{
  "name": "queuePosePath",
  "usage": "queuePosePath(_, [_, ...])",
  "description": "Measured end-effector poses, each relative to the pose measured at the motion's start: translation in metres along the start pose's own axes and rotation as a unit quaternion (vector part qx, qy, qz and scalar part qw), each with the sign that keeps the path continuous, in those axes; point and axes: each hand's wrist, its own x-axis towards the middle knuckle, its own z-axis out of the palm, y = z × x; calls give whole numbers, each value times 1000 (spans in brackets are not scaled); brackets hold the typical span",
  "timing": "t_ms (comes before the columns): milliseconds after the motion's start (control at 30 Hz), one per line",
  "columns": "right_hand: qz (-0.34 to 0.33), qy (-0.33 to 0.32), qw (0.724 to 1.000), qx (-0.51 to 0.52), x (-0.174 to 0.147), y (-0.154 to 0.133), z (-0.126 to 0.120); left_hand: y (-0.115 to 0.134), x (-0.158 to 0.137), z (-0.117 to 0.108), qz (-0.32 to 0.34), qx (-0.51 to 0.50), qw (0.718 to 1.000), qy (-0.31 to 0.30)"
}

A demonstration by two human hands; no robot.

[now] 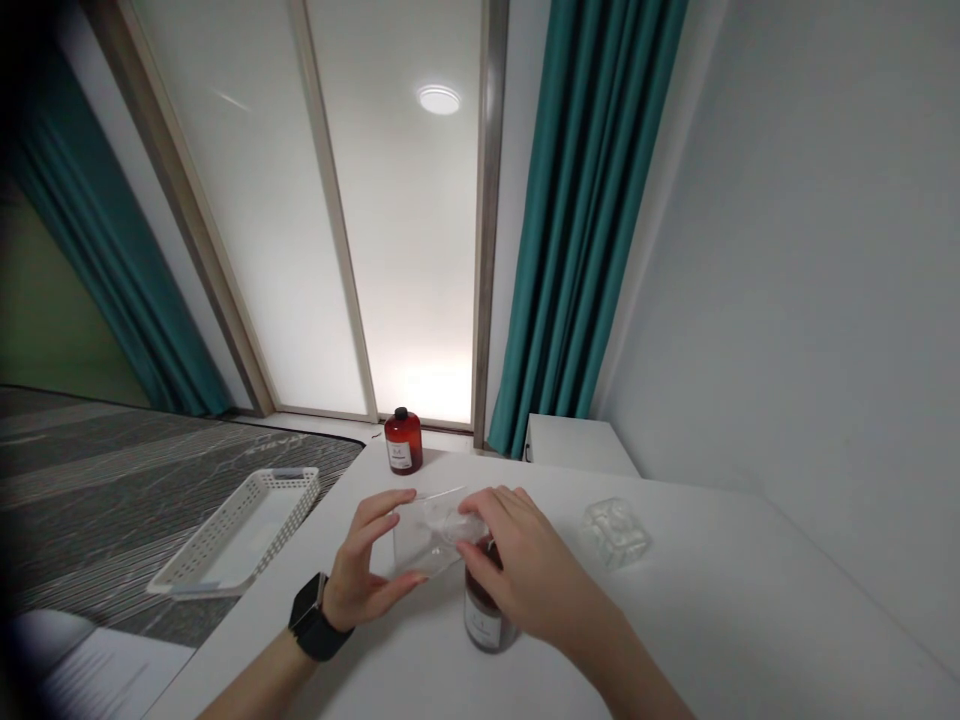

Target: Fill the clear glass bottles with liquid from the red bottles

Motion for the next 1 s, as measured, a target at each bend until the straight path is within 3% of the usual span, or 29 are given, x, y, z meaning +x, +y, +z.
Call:
queuePosePath(267, [44,52,995,77,-1,-2,5,10,1,3,60,130,988,53])
queuePosePath(367, [52,67,993,85,0,-3,5,10,0,8,62,132,987,64])
queuePosePath(433, [39,81,993,76,1,0,-1,10,0,13,15,84,993,79])
queuePosePath(567, [49,143,988,19,7,24,-27,11,-5,30,-167,-76,979,84])
queuePosePath(633, [69,115,990,-33,12,47,-39,13,-14,41,-237,-158,959,18])
queuePosePath(767, [90,11,986,-142,17,102,-54,19,-33,64,-305,-274,907,-97])
queuePosePath(867, [103,-50,978,-174,18,135,-56,24,-38,75,-360,-289,877,-130])
queuePosePath(1000, [122,-123,963,-208,24,157,-50,32,-29,79,-389,-300,857,-153])
